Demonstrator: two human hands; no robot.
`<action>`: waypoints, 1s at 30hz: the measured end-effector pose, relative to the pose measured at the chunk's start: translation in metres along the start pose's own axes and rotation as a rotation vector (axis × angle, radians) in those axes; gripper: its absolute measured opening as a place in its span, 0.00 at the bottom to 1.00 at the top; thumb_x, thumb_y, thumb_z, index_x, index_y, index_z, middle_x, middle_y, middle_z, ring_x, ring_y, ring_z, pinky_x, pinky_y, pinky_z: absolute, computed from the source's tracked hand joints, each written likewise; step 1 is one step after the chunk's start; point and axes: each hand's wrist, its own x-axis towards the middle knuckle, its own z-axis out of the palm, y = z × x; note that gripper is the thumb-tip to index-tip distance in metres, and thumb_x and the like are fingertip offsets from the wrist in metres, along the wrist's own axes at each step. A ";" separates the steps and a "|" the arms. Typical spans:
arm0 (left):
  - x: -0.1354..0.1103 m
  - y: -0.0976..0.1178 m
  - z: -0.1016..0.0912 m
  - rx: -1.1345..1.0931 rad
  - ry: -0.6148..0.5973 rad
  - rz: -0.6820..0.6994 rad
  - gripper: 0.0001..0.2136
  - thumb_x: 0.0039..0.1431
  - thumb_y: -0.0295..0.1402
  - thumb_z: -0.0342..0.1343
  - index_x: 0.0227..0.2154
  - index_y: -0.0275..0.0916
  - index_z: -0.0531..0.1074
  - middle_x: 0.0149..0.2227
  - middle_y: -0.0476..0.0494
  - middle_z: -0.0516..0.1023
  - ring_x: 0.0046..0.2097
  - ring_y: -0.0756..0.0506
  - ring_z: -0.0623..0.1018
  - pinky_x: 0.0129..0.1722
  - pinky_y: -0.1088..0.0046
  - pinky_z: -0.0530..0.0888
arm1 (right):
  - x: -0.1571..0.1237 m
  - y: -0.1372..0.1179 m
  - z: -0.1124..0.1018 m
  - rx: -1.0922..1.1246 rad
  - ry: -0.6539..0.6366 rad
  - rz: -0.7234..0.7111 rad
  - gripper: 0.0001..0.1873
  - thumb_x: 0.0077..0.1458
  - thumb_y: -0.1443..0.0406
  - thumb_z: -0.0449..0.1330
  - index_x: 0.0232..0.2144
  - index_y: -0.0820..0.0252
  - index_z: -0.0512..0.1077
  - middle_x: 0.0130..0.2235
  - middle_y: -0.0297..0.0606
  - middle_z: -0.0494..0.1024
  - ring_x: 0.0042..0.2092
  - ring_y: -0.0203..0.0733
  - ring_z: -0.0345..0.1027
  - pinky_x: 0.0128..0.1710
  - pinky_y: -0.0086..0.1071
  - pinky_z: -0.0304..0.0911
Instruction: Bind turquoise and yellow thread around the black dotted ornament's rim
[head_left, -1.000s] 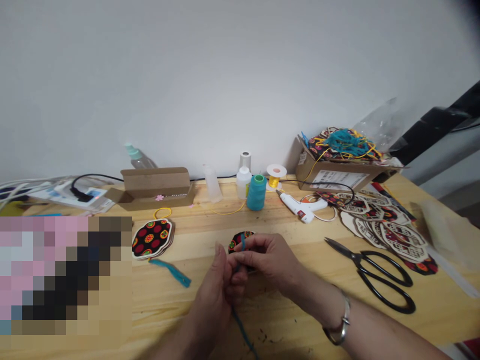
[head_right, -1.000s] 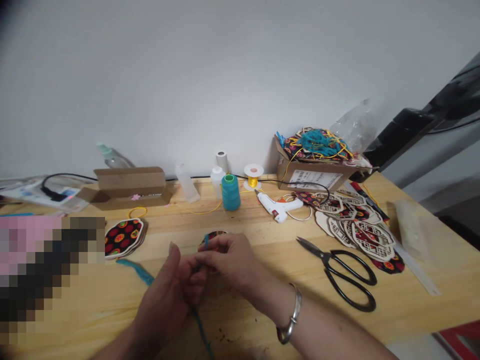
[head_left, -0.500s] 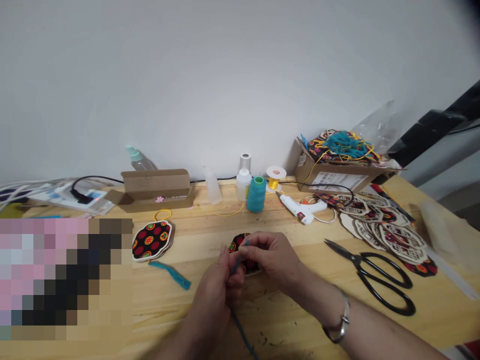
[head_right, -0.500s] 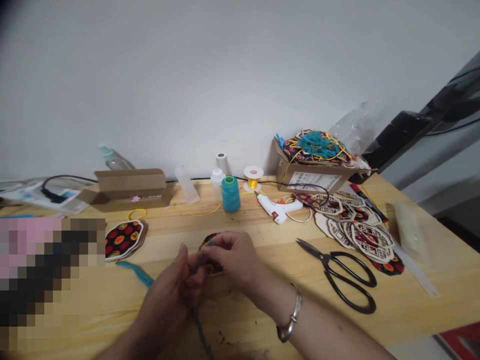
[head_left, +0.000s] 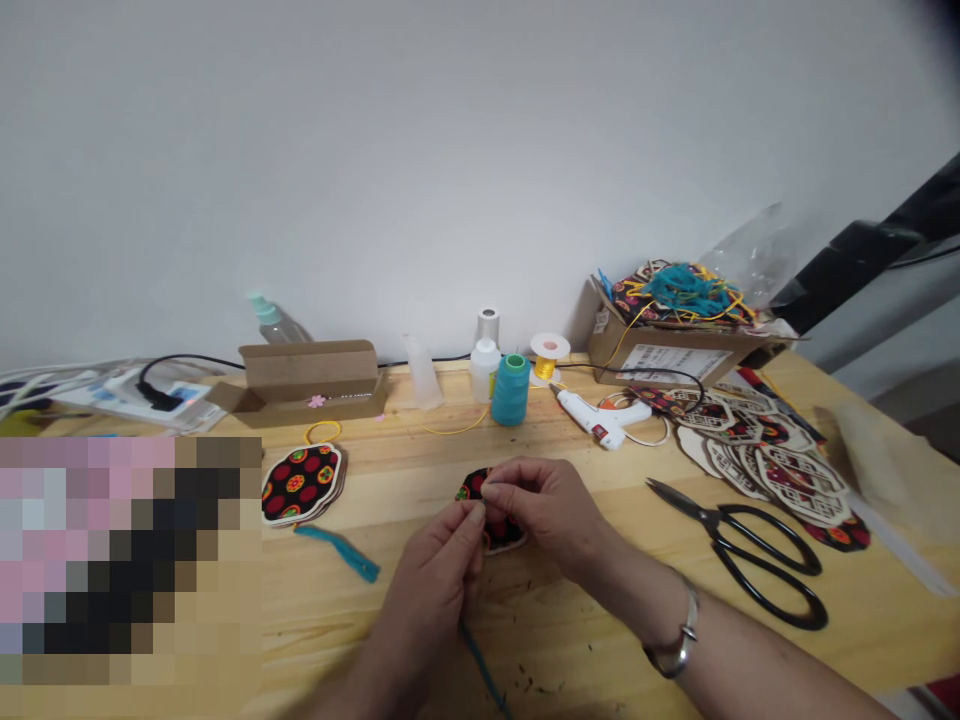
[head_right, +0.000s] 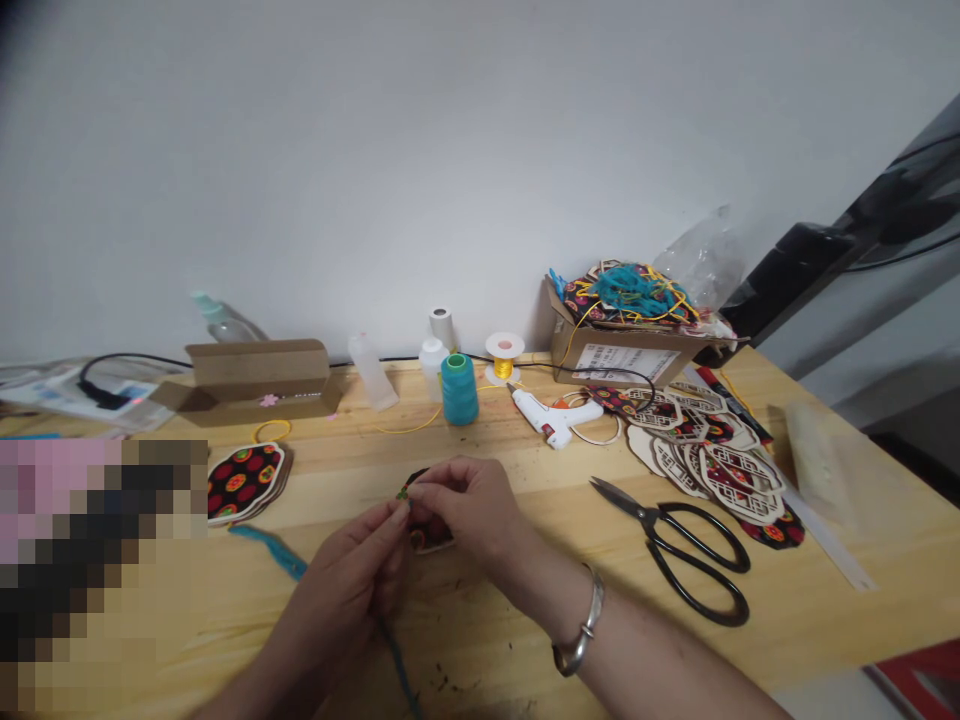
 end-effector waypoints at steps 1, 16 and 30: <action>0.001 0.000 -0.001 0.006 -0.001 -0.002 0.12 0.53 0.41 0.53 0.23 0.38 0.65 0.13 0.59 0.54 0.16 0.55 0.50 0.15 0.79 0.46 | 0.000 0.000 0.000 0.004 -0.004 0.002 0.07 0.39 0.64 0.64 0.21 0.64 0.72 0.18 0.30 0.70 0.20 0.30 0.61 0.21 0.26 0.58; -0.001 0.005 -0.002 0.143 0.050 0.016 0.13 0.51 0.44 0.54 0.28 0.37 0.71 0.12 0.60 0.53 0.16 0.54 0.51 0.16 0.79 0.47 | 0.004 0.000 -0.009 -0.092 0.111 -0.053 0.10 0.40 0.61 0.63 0.25 0.65 0.74 0.24 0.35 0.75 0.25 0.34 0.64 0.26 0.28 0.60; -0.005 0.012 0.001 0.250 0.072 0.188 0.08 0.49 0.38 0.57 0.24 0.39 0.77 0.23 0.48 0.74 0.33 0.44 0.71 0.35 0.74 0.65 | 0.015 -0.027 -0.021 0.073 0.108 -0.018 0.13 0.39 0.60 0.64 0.24 0.65 0.70 0.26 0.35 0.74 0.18 0.25 0.57 0.15 0.22 0.42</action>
